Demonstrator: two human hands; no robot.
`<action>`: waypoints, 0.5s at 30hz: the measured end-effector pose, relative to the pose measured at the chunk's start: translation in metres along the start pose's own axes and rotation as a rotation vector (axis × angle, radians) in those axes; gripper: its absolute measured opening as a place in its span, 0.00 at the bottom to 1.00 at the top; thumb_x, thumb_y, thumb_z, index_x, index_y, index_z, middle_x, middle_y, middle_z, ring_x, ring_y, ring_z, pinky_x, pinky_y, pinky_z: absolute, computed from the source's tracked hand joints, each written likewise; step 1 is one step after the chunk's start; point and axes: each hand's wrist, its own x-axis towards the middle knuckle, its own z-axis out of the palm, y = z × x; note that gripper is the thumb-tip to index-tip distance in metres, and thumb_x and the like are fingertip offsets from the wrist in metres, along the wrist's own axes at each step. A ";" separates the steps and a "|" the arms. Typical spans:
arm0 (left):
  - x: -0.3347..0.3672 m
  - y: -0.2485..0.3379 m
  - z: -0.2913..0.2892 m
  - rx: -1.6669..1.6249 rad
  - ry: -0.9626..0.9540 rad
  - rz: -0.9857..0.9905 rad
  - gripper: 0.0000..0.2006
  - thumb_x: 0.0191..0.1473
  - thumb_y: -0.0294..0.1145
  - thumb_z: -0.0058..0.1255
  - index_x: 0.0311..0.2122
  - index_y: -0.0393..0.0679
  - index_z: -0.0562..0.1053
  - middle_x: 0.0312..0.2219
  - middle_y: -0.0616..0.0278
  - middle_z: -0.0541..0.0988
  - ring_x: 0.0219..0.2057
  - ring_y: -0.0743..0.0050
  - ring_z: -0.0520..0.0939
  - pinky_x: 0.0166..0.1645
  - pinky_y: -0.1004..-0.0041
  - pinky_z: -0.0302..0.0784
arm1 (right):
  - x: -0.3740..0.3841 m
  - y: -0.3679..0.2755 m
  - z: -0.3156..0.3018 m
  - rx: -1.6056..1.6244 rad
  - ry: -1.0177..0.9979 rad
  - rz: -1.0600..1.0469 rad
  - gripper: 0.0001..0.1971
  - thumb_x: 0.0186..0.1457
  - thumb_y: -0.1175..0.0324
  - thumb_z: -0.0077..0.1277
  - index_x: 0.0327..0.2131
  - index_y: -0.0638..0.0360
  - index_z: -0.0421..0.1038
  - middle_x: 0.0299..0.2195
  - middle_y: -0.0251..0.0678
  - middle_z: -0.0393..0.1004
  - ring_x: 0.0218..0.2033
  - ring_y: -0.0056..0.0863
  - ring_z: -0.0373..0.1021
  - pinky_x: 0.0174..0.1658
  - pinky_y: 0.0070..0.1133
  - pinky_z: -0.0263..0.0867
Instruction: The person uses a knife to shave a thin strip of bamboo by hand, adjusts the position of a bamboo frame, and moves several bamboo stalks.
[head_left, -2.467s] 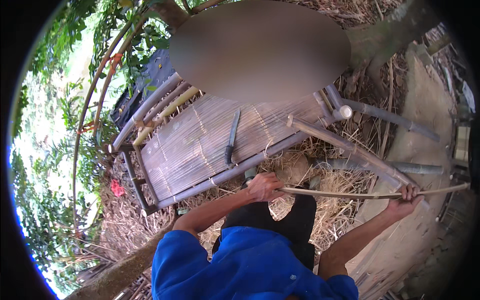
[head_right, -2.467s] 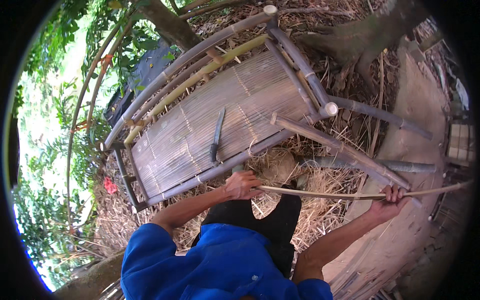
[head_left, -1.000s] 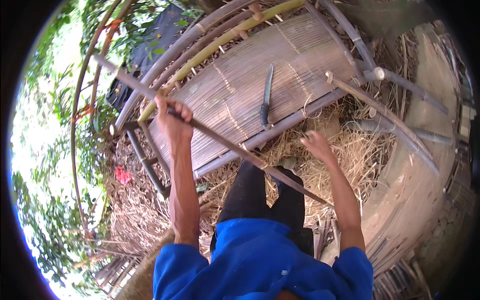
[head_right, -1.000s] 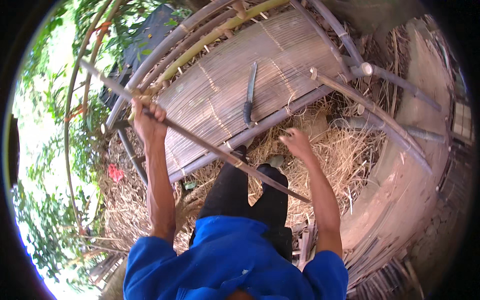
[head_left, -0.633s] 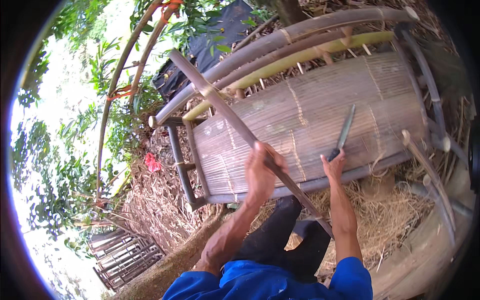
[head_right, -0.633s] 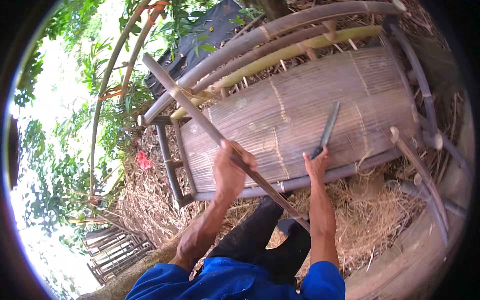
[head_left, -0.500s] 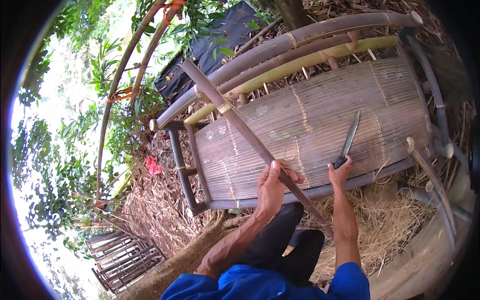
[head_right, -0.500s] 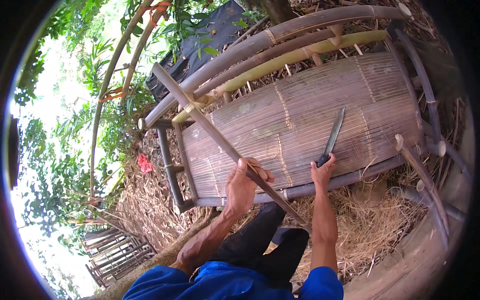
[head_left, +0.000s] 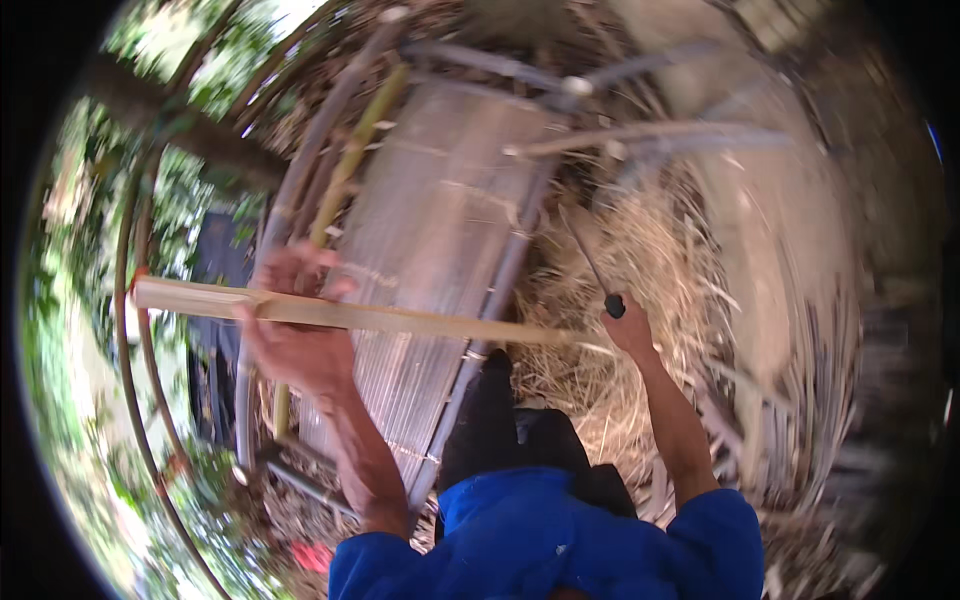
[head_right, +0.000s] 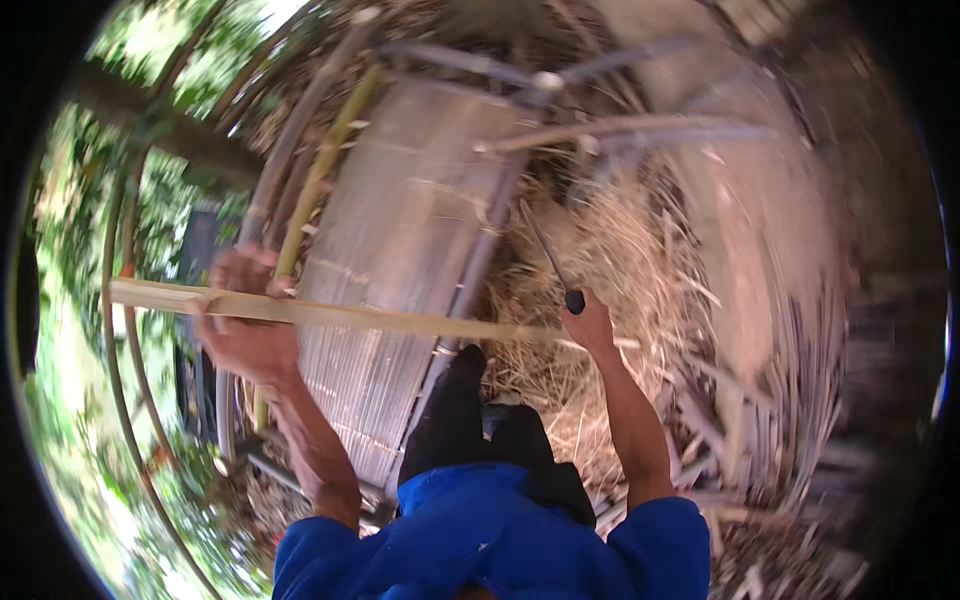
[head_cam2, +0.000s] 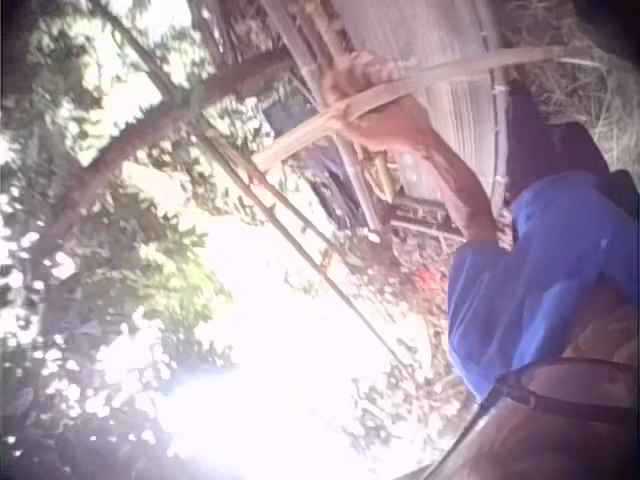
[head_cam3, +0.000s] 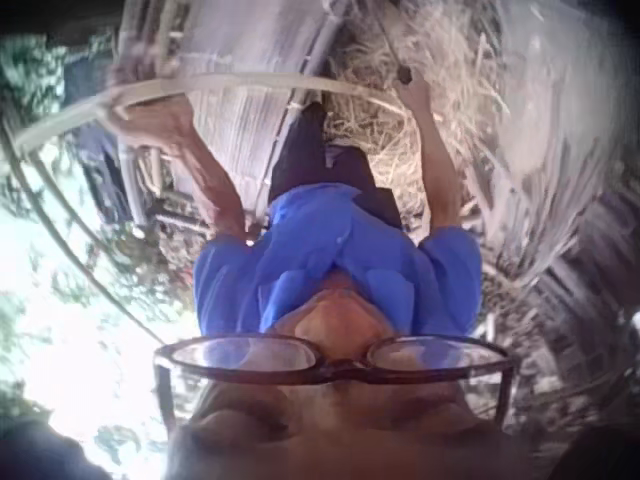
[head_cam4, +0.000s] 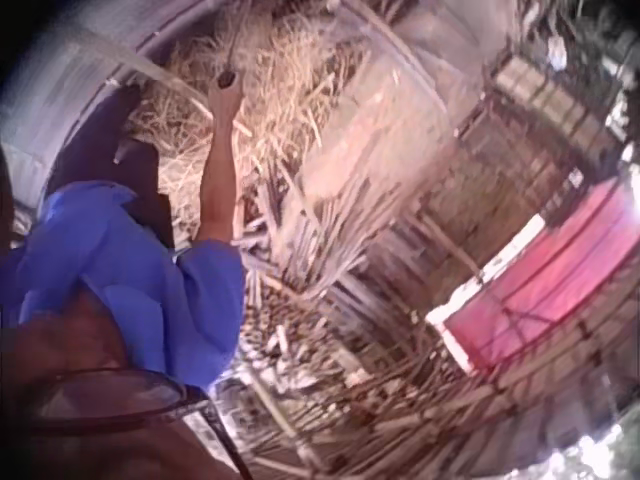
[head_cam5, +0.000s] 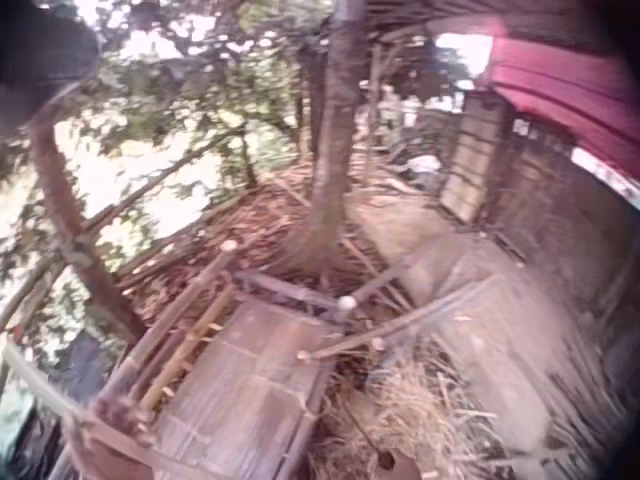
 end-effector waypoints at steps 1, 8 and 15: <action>0.004 0.004 0.038 -0.123 -0.167 -0.035 0.36 0.64 0.64 0.38 0.62 0.40 0.65 0.48 0.38 0.76 0.50 0.43 0.79 0.45 0.49 0.80 | -0.028 0.022 -0.027 0.055 0.087 0.051 0.23 0.50 0.58 0.61 0.47 0.59 0.74 0.38 0.55 0.80 0.42 0.52 0.77 0.45 0.39 0.72; 0.025 0.088 0.209 -0.065 -0.730 0.150 0.35 0.65 0.52 0.36 0.66 0.30 0.59 0.28 0.58 0.62 0.31 0.61 0.64 0.34 0.66 0.68 | -0.250 0.150 -0.092 0.225 0.642 0.342 0.19 0.51 0.61 0.63 0.43 0.63 0.75 0.35 0.49 0.79 0.36 0.45 0.76 0.42 0.34 0.70; -0.093 0.025 0.348 -0.084 -1.170 -0.029 0.28 0.63 0.54 0.36 0.39 0.34 0.74 0.19 0.61 0.69 0.22 0.71 0.70 0.28 0.70 0.69 | -0.426 0.274 -0.039 0.171 0.876 0.686 0.19 0.50 0.59 0.63 0.39 0.66 0.76 0.28 0.45 0.79 0.31 0.40 0.76 0.39 0.34 0.70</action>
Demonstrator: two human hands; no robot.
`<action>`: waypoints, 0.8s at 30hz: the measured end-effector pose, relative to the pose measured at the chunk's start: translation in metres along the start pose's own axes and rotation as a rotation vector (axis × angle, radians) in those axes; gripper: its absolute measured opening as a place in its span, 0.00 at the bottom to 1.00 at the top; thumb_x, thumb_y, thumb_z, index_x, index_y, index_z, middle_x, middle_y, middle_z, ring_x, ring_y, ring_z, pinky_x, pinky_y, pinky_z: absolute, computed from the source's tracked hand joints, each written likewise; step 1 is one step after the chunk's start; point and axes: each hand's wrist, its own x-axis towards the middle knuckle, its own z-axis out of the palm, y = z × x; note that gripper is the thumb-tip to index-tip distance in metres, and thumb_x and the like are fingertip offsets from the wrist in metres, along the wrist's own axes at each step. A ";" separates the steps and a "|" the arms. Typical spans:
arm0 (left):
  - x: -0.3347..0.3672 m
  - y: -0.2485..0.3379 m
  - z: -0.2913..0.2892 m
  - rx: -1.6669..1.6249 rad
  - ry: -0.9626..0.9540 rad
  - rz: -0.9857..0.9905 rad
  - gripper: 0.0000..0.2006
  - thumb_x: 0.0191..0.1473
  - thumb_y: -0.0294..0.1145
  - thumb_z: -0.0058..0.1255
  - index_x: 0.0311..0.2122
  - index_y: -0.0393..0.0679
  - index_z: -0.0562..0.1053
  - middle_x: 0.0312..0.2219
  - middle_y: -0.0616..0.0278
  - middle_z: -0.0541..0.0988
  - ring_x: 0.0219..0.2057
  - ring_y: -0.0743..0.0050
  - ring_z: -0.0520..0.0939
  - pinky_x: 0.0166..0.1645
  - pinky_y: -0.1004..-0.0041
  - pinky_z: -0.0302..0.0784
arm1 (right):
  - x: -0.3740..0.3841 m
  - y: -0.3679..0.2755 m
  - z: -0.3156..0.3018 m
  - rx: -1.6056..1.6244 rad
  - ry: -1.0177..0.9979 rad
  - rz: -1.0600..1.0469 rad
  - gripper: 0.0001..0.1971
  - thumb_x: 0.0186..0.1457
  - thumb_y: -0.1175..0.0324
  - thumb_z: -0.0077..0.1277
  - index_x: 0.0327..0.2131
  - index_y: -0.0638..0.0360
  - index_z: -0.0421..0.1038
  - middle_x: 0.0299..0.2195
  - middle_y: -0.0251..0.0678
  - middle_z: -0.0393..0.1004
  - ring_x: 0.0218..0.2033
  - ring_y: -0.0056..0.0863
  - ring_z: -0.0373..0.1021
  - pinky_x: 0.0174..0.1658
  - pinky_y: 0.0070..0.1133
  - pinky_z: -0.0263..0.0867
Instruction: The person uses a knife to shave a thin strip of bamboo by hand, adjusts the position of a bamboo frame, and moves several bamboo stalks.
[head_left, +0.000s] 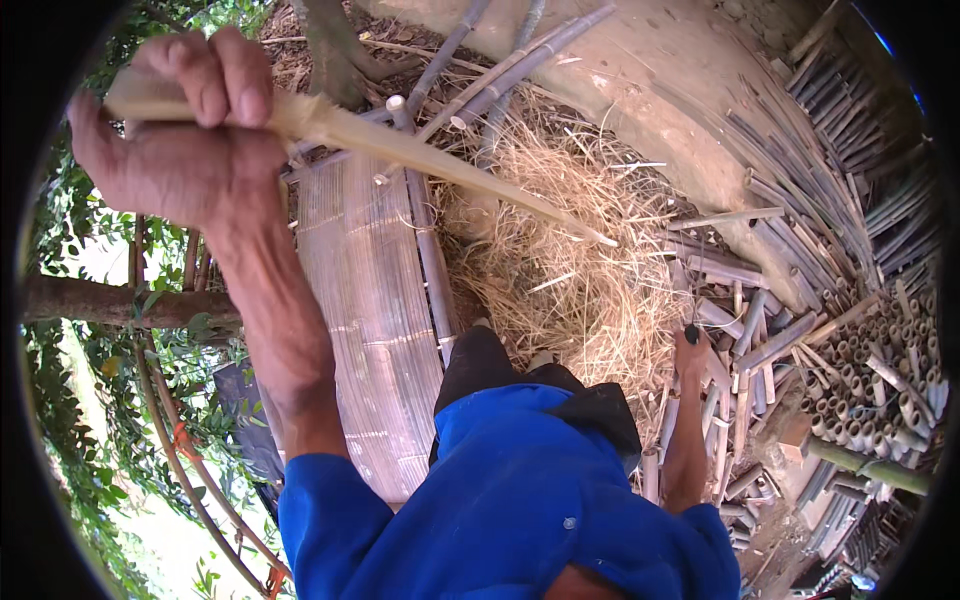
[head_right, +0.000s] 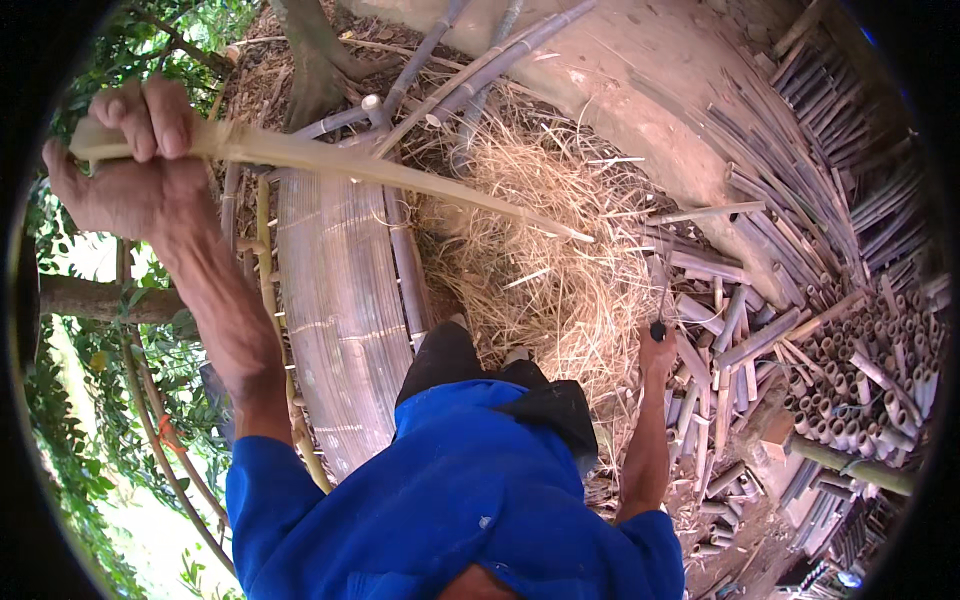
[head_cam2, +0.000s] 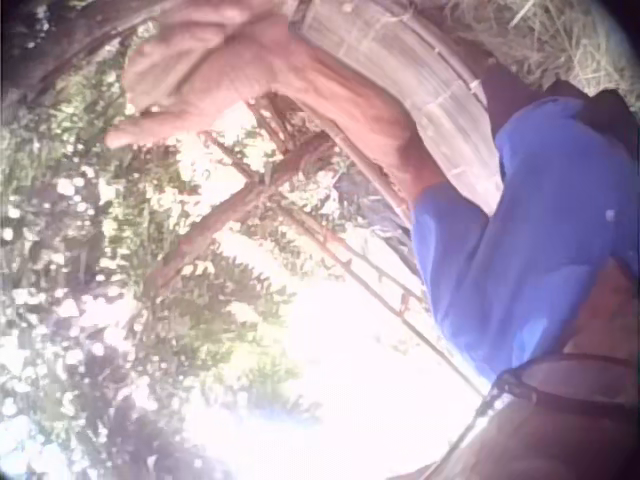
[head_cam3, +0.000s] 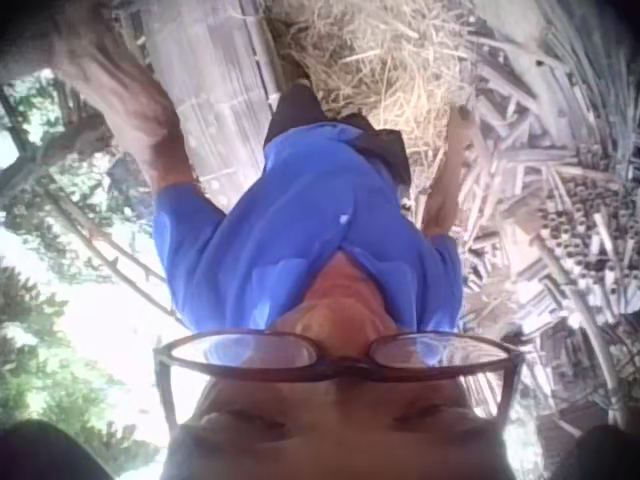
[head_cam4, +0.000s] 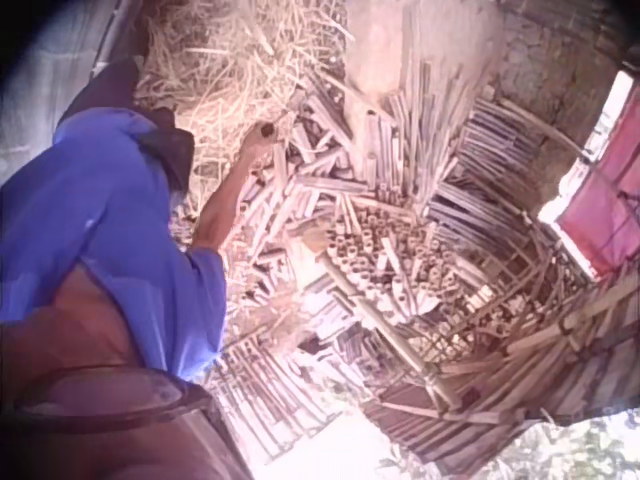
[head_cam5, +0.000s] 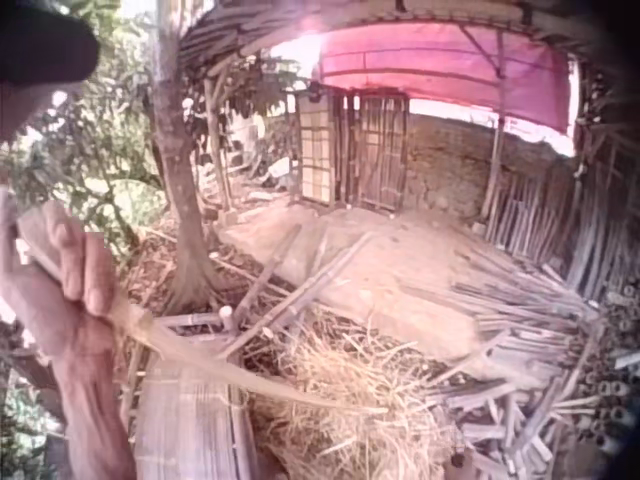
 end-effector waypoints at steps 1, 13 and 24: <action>0.000 0.005 0.009 0.108 0.011 -0.009 0.28 0.63 0.54 0.36 0.38 0.34 0.74 0.20 0.61 0.69 0.22 0.72 0.70 0.28 0.70 0.69 | -0.017 0.001 0.006 -0.004 0.026 0.027 0.19 0.50 0.59 0.63 0.37 0.67 0.76 0.27 0.43 0.78 0.29 0.38 0.75 0.38 0.34 0.70; -0.083 0.141 -0.071 0.806 0.321 0.128 0.26 0.65 0.54 0.37 0.35 0.39 0.75 0.20 0.63 0.72 0.21 0.77 0.71 0.27 0.71 0.70 | -0.037 -0.090 0.041 0.192 -0.128 -0.029 0.16 0.52 0.61 0.62 0.37 0.65 0.77 0.20 0.34 0.73 0.19 0.23 0.68 0.23 0.26 0.64; -0.029 0.103 -0.109 0.879 0.341 0.296 0.25 0.67 0.54 0.39 0.33 0.43 0.77 0.20 0.65 0.75 0.20 0.82 0.72 0.25 0.71 0.70 | -0.041 -0.304 0.077 0.418 -0.383 -0.328 0.17 0.55 0.63 0.63 0.45 0.63 0.75 0.21 0.29 0.70 0.19 0.16 0.65 0.21 0.20 0.61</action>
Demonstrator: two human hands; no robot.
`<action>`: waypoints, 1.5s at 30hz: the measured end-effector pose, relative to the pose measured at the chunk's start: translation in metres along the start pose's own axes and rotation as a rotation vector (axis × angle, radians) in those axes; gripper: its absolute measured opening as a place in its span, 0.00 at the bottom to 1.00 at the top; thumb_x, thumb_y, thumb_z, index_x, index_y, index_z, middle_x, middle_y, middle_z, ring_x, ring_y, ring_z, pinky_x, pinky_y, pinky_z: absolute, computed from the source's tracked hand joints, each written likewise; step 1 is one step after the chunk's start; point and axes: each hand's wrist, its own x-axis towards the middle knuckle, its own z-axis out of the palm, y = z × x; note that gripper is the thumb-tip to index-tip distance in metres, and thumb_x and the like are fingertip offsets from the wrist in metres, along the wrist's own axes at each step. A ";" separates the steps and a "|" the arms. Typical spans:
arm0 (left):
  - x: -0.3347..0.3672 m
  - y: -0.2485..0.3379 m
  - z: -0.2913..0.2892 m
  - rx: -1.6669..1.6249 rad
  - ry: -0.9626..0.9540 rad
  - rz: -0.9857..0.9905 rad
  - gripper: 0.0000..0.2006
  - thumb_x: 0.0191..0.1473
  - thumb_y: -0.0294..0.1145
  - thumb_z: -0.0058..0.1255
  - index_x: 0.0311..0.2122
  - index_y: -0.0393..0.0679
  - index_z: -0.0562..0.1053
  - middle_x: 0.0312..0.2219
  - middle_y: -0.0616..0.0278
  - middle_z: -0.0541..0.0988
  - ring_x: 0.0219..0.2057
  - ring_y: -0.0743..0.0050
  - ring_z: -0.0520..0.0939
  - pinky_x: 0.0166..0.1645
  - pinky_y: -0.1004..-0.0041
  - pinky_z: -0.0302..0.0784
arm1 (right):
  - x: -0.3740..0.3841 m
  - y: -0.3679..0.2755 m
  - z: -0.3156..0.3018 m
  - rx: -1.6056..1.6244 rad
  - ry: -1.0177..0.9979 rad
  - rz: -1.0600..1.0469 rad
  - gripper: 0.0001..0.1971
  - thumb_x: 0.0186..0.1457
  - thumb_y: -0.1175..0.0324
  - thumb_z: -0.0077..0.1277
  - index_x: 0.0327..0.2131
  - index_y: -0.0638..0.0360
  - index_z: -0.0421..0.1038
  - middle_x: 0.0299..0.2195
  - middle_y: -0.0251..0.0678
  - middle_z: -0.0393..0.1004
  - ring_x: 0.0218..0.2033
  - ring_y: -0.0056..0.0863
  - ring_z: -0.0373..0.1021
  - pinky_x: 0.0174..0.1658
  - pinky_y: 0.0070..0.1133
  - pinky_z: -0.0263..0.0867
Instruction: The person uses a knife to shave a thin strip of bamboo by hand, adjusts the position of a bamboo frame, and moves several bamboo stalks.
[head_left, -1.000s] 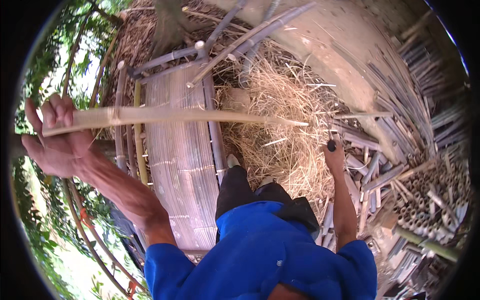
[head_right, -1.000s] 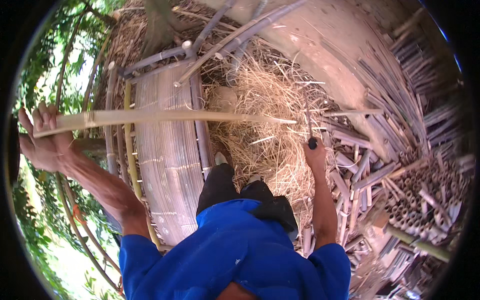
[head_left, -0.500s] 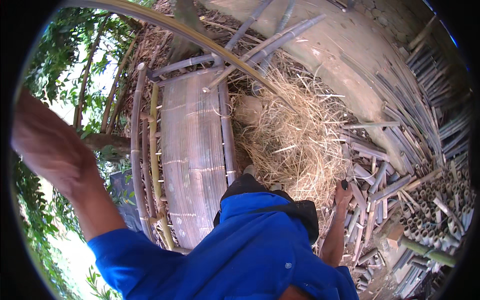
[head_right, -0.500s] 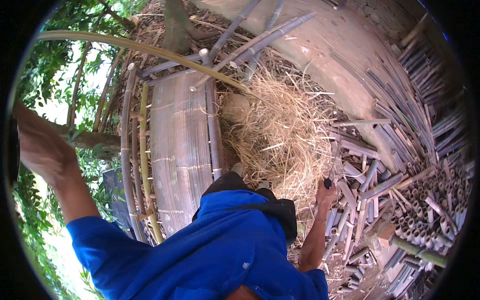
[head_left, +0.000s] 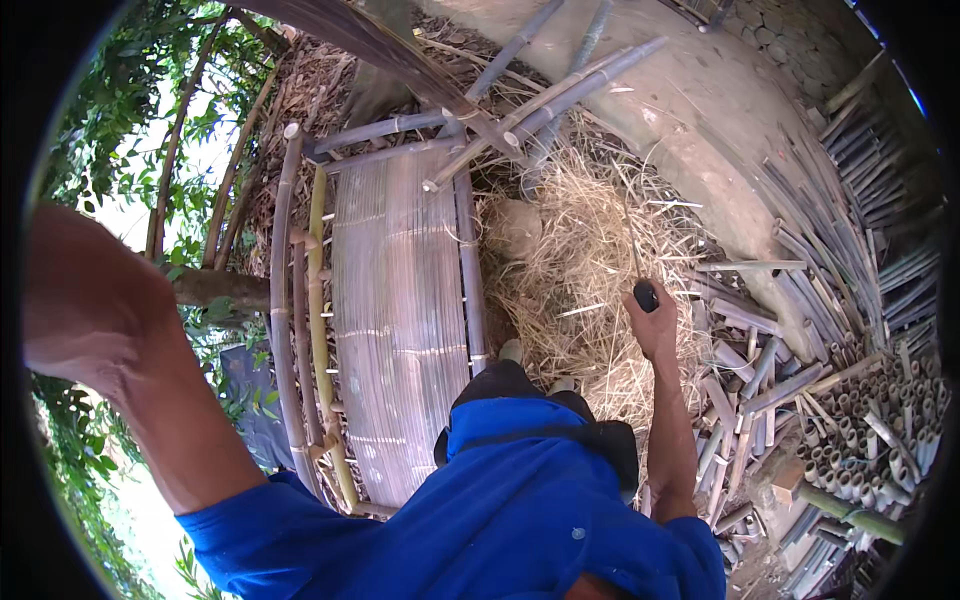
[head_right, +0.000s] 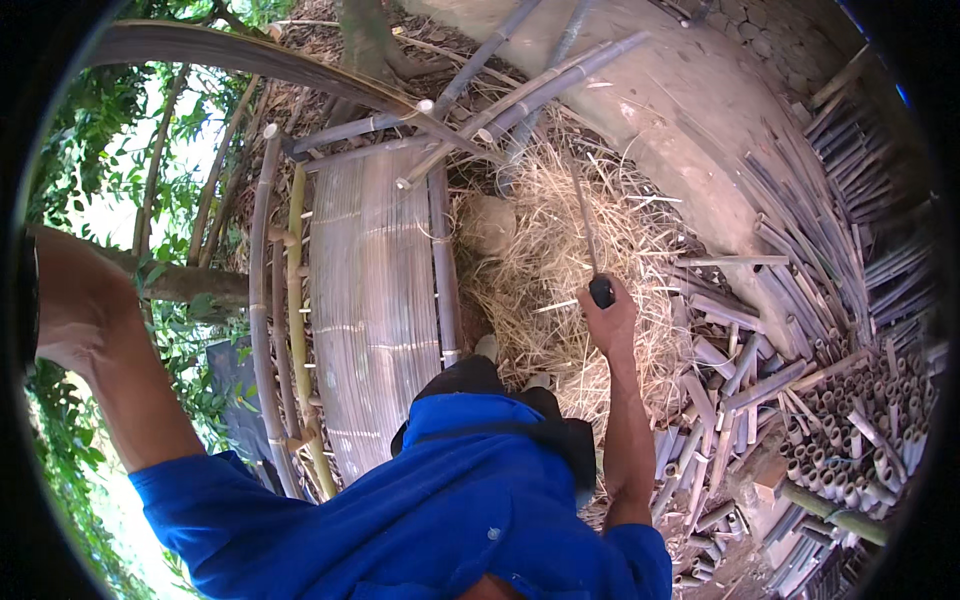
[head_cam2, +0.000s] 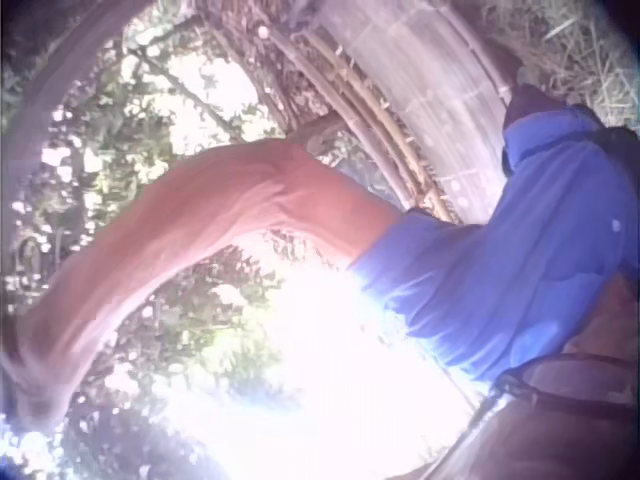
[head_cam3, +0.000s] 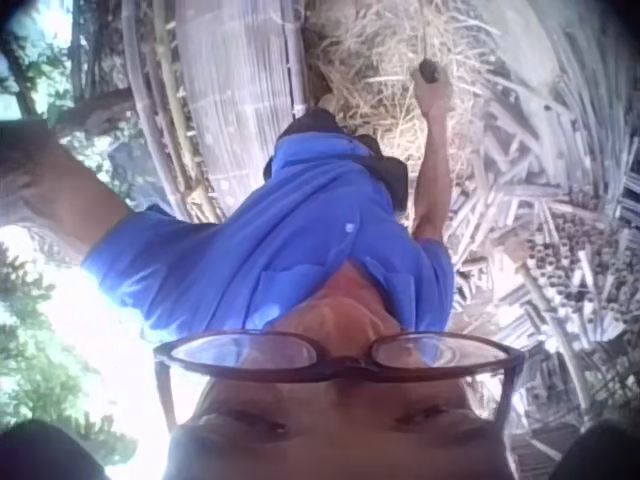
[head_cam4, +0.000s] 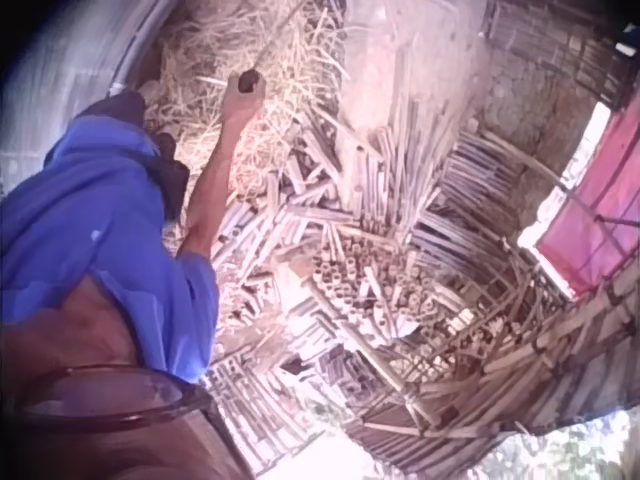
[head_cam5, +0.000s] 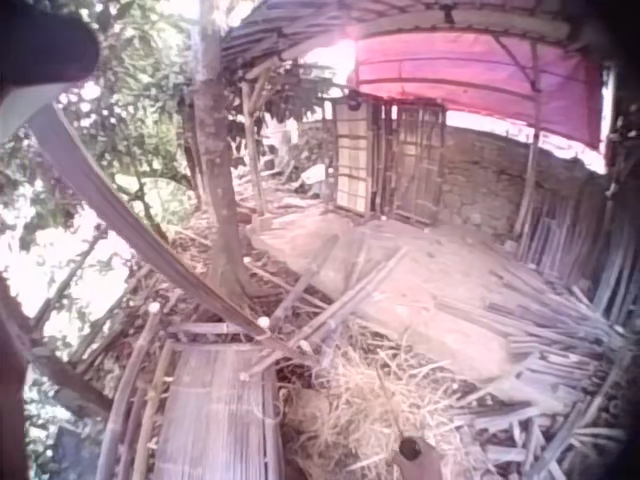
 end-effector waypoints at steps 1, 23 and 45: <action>0.003 -0.016 0.021 -0.033 0.009 0.009 0.25 0.67 0.54 0.39 0.32 0.44 0.77 0.20 0.65 0.75 0.20 0.82 0.72 0.25 0.71 0.70 | 0.001 -0.013 -0.007 -0.056 -0.015 0.029 0.20 0.54 0.62 0.65 0.45 0.63 0.75 0.27 0.34 0.74 0.25 0.21 0.69 0.30 0.23 0.66; -0.117 0.058 0.191 -0.147 -0.405 0.252 0.23 0.48 0.11 0.66 0.47 0.36 0.70 0.44 0.55 0.77 0.43 0.70 0.83 0.49 0.71 0.83 | -0.137 -0.210 -0.136 0.377 -0.045 -0.276 0.25 0.66 0.64 0.53 0.64 0.56 0.61 0.32 0.38 0.74 0.28 0.25 0.74 0.32 0.25 0.71; -0.157 0.082 0.204 -0.180 -0.451 0.323 0.23 0.45 0.12 0.68 0.45 0.37 0.71 0.41 0.53 0.79 0.43 0.67 0.81 0.49 0.67 0.79 | -0.160 -0.223 -0.157 0.283 -0.148 -0.595 0.27 0.62 0.71 0.55 0.62 0.62 0.61 0.49 0.59 0.75 0.47 0.54 0.77 0.48 0.37 0.74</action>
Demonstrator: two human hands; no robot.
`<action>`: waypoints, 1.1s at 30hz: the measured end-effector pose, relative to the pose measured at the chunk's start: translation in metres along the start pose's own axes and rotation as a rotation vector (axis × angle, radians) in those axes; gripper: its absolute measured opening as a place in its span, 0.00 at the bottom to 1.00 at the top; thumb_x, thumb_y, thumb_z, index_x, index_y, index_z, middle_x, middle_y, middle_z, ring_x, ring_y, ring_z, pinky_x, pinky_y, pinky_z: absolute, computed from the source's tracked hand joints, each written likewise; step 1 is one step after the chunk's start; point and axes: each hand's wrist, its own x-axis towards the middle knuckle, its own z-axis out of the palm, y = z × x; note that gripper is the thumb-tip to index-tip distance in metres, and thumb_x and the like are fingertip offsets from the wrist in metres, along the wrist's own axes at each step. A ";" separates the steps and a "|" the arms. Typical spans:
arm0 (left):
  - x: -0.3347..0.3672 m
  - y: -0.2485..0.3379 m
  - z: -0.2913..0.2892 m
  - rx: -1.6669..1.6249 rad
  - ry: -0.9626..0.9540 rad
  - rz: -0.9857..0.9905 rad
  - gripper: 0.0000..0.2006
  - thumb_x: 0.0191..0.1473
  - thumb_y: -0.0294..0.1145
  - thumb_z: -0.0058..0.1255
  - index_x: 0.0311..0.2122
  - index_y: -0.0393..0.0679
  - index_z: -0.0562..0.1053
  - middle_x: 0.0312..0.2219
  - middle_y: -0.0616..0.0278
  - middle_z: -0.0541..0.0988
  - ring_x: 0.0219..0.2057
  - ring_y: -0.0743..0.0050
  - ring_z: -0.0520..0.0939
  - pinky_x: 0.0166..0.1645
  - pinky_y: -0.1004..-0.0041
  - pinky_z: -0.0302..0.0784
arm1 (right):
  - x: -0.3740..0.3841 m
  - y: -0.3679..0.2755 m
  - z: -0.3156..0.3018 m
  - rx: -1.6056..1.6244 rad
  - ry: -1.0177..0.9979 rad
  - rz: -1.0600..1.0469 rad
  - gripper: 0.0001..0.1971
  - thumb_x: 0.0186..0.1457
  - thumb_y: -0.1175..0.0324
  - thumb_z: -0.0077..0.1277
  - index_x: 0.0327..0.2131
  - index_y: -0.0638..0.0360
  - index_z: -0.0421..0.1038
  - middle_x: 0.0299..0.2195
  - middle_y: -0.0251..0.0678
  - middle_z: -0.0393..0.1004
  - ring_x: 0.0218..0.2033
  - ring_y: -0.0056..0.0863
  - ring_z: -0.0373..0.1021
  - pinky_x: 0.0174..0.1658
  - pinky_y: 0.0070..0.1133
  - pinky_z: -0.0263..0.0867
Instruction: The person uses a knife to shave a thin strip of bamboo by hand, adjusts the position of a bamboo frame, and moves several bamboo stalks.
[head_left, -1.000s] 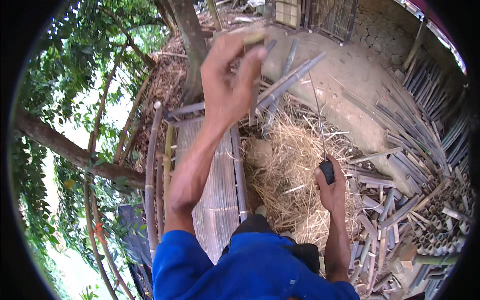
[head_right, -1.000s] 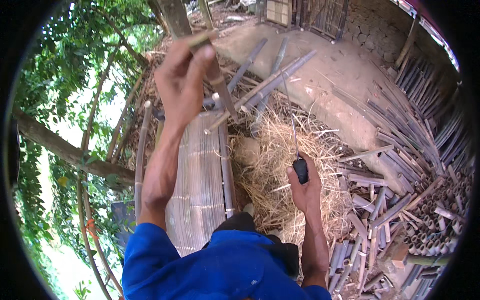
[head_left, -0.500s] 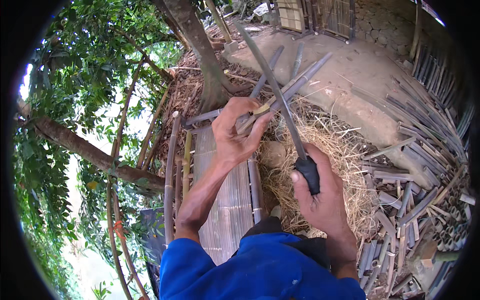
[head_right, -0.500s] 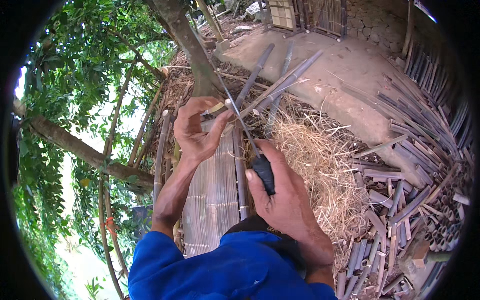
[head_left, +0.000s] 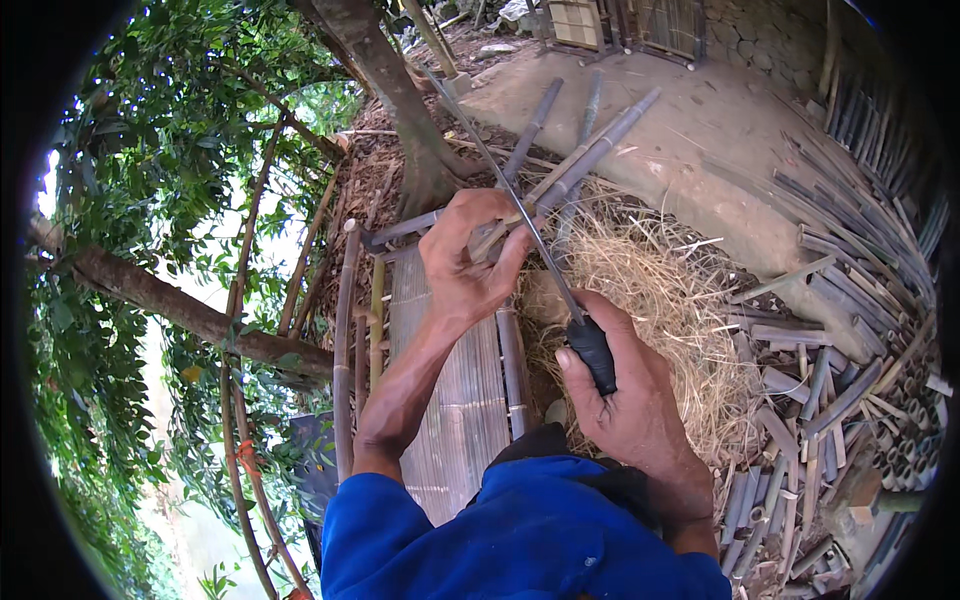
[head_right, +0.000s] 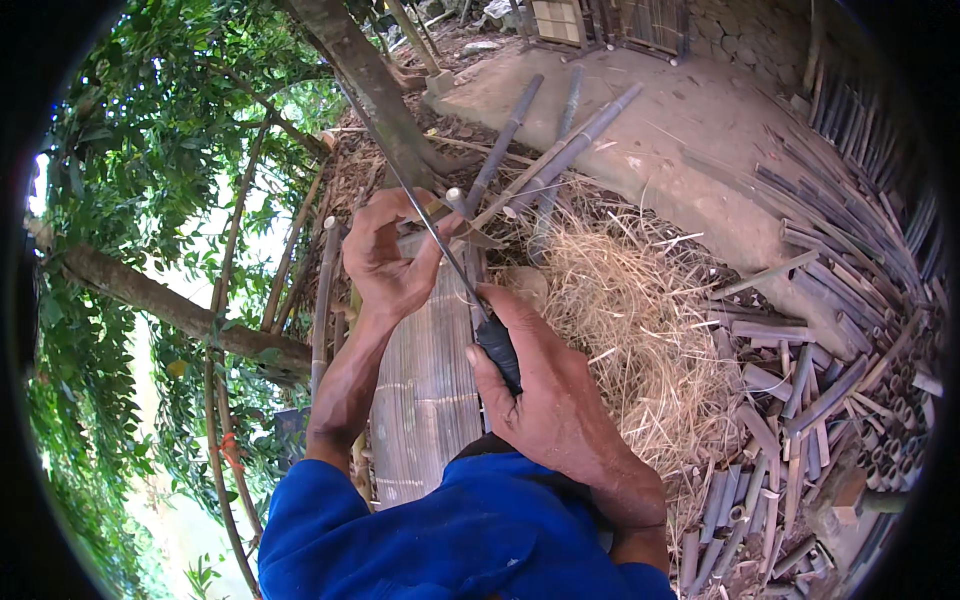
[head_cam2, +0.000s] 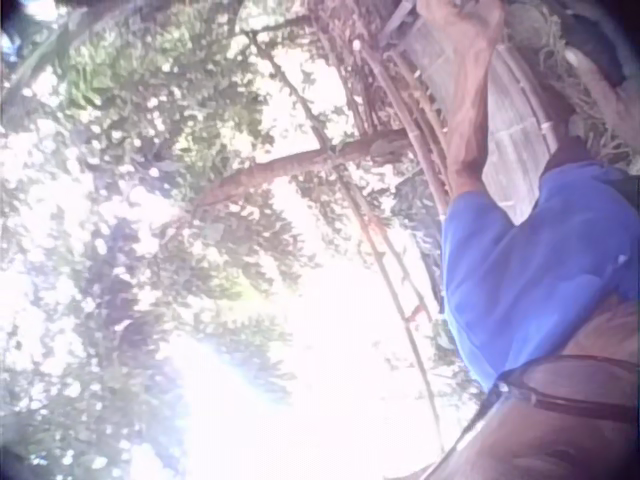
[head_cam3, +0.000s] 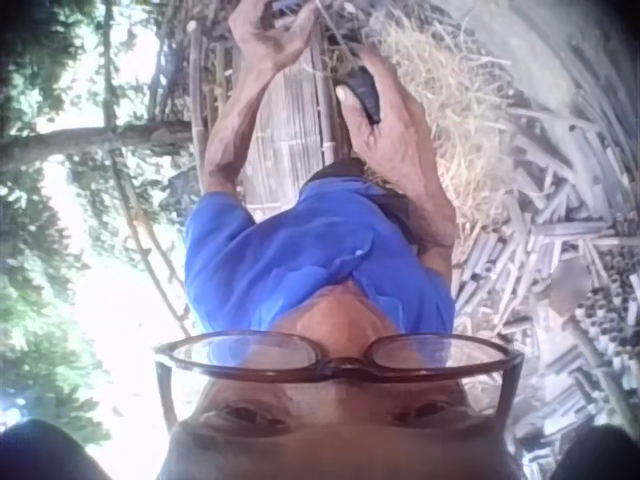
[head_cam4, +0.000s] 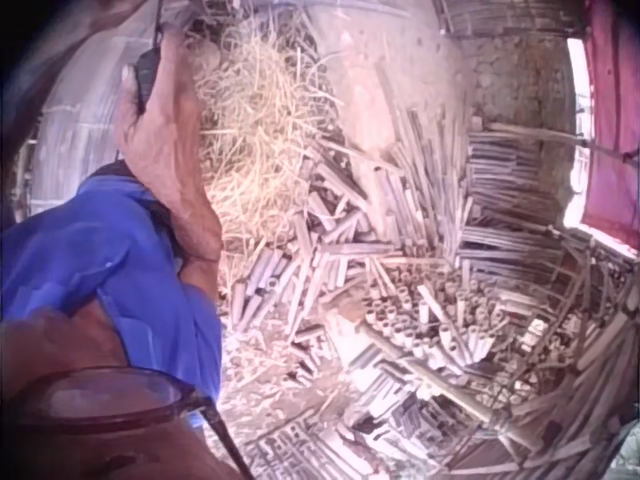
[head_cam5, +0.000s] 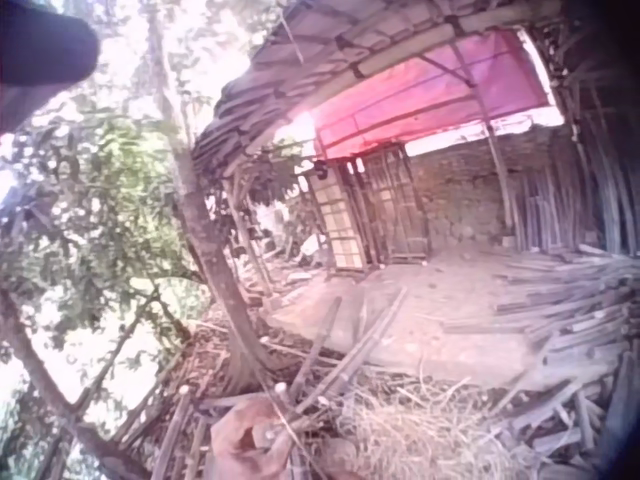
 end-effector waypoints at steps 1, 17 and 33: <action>0.001 0.000 0.001 -0.001 -0.004 0.001 0.23 0.45 0.12 0.68 0.45 0.37 0.71 0.41 0.53 0.79 0.43 0.67 0.81 0.49 0.67 0.79 | 0.000 0.000 -0.001 0.002 0.004 0.001 0.27 0.62 0.71 0.55 0.62 0.62 0.61 0.49 0.59 0.75 0.47 0.54 0.77 0.48 0.37 0.74; 0.004 0.000 0.014 -0.022 -0.019 0.004 0.21 0.46 0.12 0.67 0.45 0.37 0.72 0.41 0.53 0.80 0.41 0.68 0.82 0.47 0.68 0.80 | -0.007 0.001 -0.013 -0.026 -0.003 0.008 0.28 0.62 0.70 0.55 0.63 0.64 0.59 0.46 0.60 0.76 0.43 0.56 0.78 0.44 0.39 0.76; 0.202 0.077 -0.018 0.216 -0.148 0.278 0.21 0.64 0.43 0.52 0.26 0.35 0.79 0.19 0.57 0.79 0.20 0.64 0.76 0.28 0.64 0.71 | 0.016 -0.014 -0.039 -0.188 0.005 0.153 0.18 0.63 0.71 0.52 0.52 0.64 0.59 0.25 0.57 0.75 0.29 0.63 0.75 0.32 0.47 0.69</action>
